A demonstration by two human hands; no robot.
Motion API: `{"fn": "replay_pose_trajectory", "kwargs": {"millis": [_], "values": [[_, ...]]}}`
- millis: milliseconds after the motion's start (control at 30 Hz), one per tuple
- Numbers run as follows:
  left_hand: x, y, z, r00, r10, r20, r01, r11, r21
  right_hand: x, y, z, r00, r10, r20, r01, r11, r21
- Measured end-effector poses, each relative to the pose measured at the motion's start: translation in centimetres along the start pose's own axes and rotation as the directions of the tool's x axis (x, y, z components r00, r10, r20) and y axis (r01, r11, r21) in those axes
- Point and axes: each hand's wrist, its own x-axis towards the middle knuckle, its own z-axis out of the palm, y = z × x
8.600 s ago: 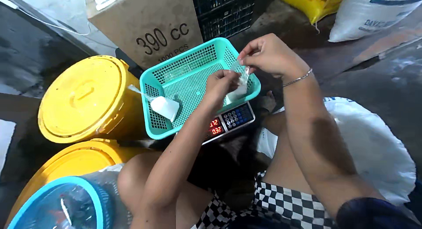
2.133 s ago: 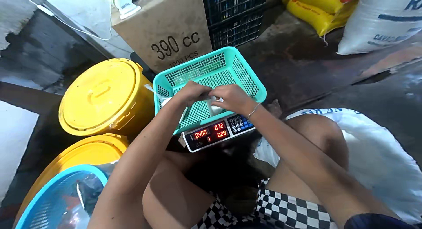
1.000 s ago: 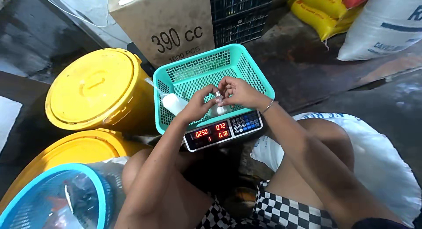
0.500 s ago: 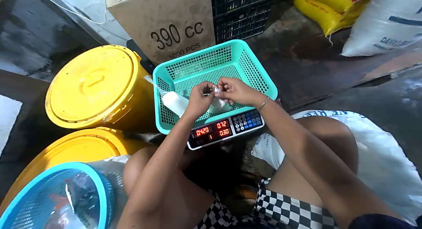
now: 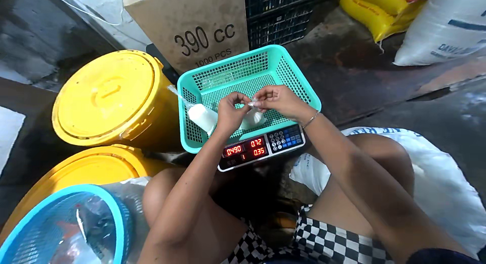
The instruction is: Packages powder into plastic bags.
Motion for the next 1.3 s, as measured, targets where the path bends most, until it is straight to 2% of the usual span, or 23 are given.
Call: {"fn": "replay_pose_trajectory", "kwargs": {"millis": [167, 300, 433, 600, 667, 800, 867, 933, 1033, 1100, 1167, 1233, 1300], "values": [[-0.1, -0.4, -0.8, 0.985, 0.07, 0.16, -0.06, 0.996, -0.067, -0.1, -0.6, 0.3, 0.998, -0.066, 0.001, 0.066, 0.995, -0.073], [0.0, -0.2, -0.8, 0.976, 0.035, 0.217, -0.02, 0.997, -0.072, -0.4, -1.5, 1.2, 0.981, -0.16, -0.109, 0.126, 0.954, -0.272], [-0.1, -0.3, -0.7, 0.965, 0.031, 0.261, -0.022, 0.999, -0.035, -0.5, -2.0, 0.8, 0.94, -0.289, -0.181, 0.215, 0.915, -0.341], [-0.2, 0.1, -0.4, 0.939, 0.106, 0.326, -0.119, 0.993, 0.019, -0.7, -2.4, 1.3, 0.947, -0.284, -0.148, 0.215, 0.906, -0.363], [-0.4, 0.2, 0.0, 0.949, 0.114, 0.294, -0.136, 0.989, 0.054, -0.9, -2.3, 1.7, 0.904, -0.383, -0.19, 0.282, 0.868, -0.408], [-1.5, 2.3, 0.8, 0.931, 0.245, 0.272, -0.274, 0.959, 0.074, -1.1, -3.4, 1.4, 0.737, -0.624, -0.261, 0.439, 0.735, -0.517], [-2.2, 3.5, 1.5, 0.888, 0.358, 0.289, -0.4, 0.911, 0.098, -1.2, -3.7, 1.1, 0.692, -0.643, -0.329, 0.457, 0.743, -0.49], [-2.1, 4.3, 2.2, 0.836, 0.472, 0.281, -0.515, 0.851, 0.104, -1.3, -4.0, 0.9, 0.696, -0.594, -0.403, 0.442, 0.797, -0.411], [-2.3, 5.7, 1.9, 0.808, 0.526, 0.265, -0.562, 0.823, 0.083, -1.4, -5.0, 1.1, 0.717, -0.53, -0.453, 0.46, 0.848, -0.265], [-2.6, 6.6, 1.6, 0.804, 0.566, 0.18, -0.57, 0.821, -0.035, -1.7, -5.7, 1.3, 0.74, -0.53, -0.415, 0.517, 0.842, -0.154], [-2.8, 7.3, 1.2, 0.82, 0.572, -0.013, -0.568, 0.81, -0.145, -2.6, -5.8, 1.3, 0.853, -0.458, -0.249, 0.462, 0.886, -0.048], [-2.7, 7.6, 0.1, 0.849, 0.463, -0.256, -0.52, 0.819, -0.241, -3.1, -5.5, 1.3, 0.928, -0.372, -0.005, 0.372, 0.928, 0.037], [-2.6, 8.7, -0.6, 0.863, 0.234, -0.448, -0.392, 0.869, -0.301, -3.7, -6.3, 1.8, 0.939, -0.312, 0.146, 0.318, 0.948, -0.015]]}}
